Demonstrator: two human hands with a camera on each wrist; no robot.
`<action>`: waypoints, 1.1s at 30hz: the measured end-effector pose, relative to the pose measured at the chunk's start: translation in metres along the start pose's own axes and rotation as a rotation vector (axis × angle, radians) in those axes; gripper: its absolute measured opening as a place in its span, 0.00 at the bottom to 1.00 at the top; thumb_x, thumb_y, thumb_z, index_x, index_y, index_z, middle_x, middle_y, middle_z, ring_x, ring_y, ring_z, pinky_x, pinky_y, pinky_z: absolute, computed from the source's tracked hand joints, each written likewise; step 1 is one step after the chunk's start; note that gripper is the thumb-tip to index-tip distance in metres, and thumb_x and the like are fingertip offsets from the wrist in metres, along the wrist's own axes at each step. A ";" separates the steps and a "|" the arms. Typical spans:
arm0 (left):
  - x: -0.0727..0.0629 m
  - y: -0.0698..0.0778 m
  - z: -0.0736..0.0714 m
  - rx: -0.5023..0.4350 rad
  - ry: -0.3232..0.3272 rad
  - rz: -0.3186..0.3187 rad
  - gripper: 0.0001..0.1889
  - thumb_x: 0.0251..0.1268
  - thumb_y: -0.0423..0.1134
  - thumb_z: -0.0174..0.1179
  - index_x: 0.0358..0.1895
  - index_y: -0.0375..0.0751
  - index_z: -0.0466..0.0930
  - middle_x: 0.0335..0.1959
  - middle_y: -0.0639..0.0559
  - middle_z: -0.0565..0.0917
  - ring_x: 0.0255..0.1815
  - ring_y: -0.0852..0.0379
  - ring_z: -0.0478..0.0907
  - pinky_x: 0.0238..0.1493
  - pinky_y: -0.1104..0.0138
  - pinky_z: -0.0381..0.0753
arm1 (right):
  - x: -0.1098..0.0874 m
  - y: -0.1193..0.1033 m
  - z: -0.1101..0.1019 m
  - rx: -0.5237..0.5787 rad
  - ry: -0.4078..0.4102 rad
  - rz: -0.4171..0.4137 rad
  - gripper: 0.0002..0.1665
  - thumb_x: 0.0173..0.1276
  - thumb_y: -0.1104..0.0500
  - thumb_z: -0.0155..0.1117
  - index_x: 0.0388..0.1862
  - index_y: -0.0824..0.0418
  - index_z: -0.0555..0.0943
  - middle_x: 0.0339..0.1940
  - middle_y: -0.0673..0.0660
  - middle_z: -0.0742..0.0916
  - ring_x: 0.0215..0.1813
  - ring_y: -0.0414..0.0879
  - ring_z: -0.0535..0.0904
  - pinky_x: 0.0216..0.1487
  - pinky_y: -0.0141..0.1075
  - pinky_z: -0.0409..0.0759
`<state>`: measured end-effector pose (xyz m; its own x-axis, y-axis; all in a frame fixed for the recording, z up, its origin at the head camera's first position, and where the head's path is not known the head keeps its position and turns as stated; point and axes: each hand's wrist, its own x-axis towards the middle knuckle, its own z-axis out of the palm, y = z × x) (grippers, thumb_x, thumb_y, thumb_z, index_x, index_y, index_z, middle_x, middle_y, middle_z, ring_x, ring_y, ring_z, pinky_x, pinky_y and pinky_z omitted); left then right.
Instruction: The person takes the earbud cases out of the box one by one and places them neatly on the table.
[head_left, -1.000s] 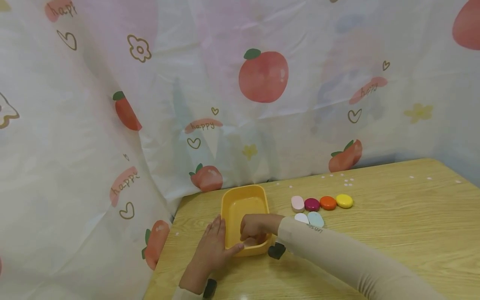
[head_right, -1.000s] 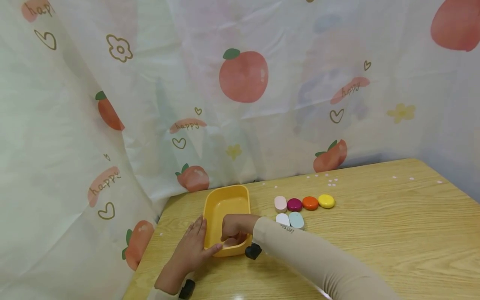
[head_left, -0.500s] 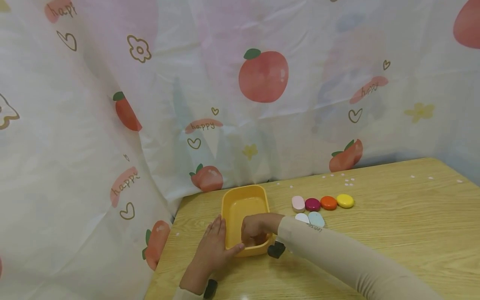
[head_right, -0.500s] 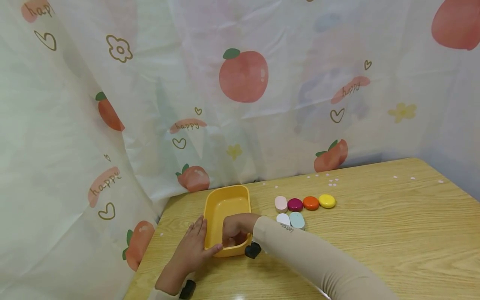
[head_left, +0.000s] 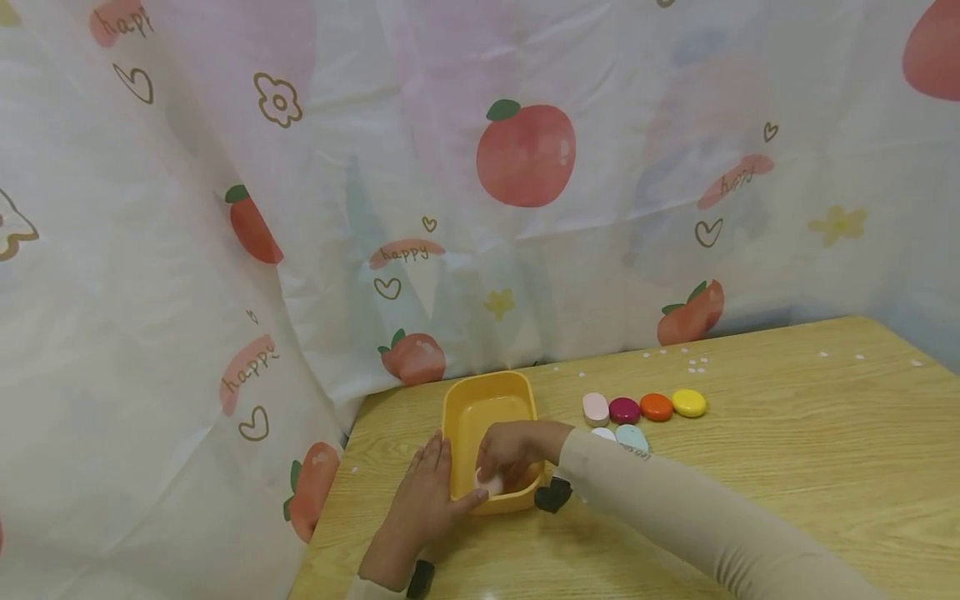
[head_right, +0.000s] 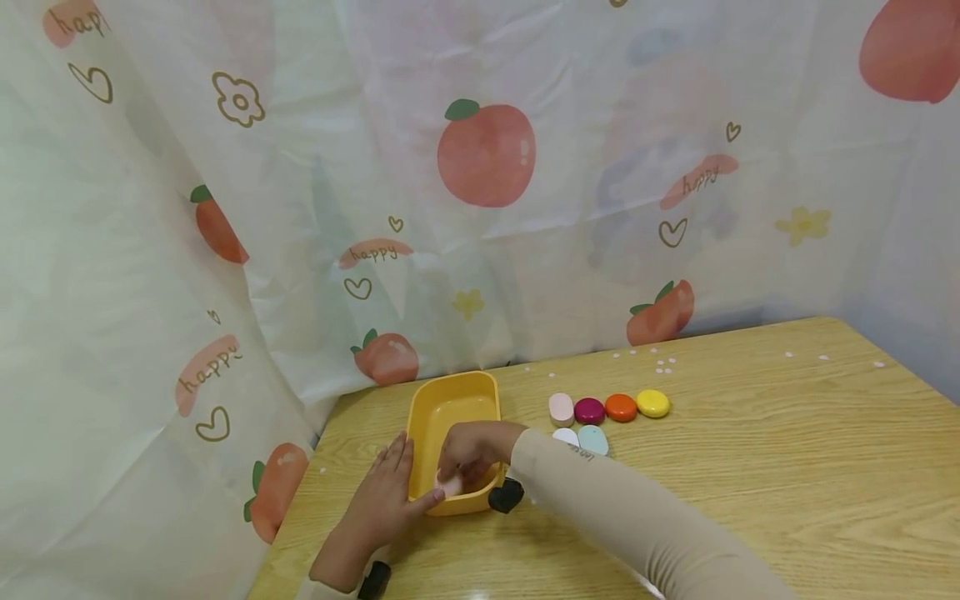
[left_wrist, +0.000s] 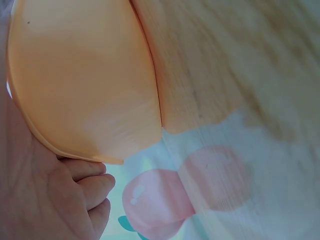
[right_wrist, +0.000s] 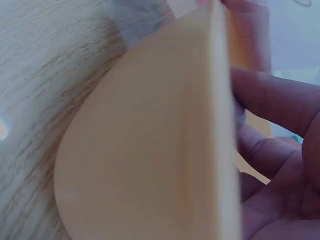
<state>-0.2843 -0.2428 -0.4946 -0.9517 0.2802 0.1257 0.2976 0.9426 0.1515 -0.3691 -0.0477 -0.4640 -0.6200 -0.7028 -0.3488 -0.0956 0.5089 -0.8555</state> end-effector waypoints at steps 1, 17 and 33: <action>0.000 0.000 0.000 0.002 0.000 0.000 0.59 0.58 0.80 0.39 0.73 0.25 0.52 0.76 0.35 0.52 0.76 0.44 0.48 0.73 0.52 0.49 | 0.000 0.000 -0.001 0.031 -0.003 0.005 0.03 0.64 0.66 0.66 0.36 0.64 0.83 0.30 0.55 0.84 0.32 0.45 0.79 0.34 0.41 0.83; 0.001 -0.002 0.003 0.010 0.007 0.005 0.58 0.59 0.78 0.41 0.73 0.25 0.53 0.76 0.34 0.52 0.76 0.44 0.47 0.73 0.51 0.49 | -0.002 -0.001 -0.003 0.186 0.101 -0.013 0.08 0.64 0.68 0.65 0.41 0.68 0.82 0.35 0.58 0.85 0.38 0.49 0.80 0.41 0.47 0.84; 0.000 -0.001 0.003 -0.016 0.006 -0.008 0.56 0.61 0.75 0.46 0.74 0.26 0.52 0.76 0.35 0.51 0.76 0.42 0.47 0.73 0.51 0.48 | -0.013 0.002 -0.025 0.464 0.163 -0.083 0.11 0.65 0.66 0.64 0.44 0.72 0.80 0.38 0.60 0.85 0.38 0.49 0.82 0.42 0.45 0.84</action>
<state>-0.2851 -0.2431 -0.4977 -0.9536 0.2713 0.1307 0.2910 0.9419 0.1678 -0.3810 -0.0249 -0.4516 -0.7420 -0.6263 -0.2393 0.1834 0.1536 -0.9710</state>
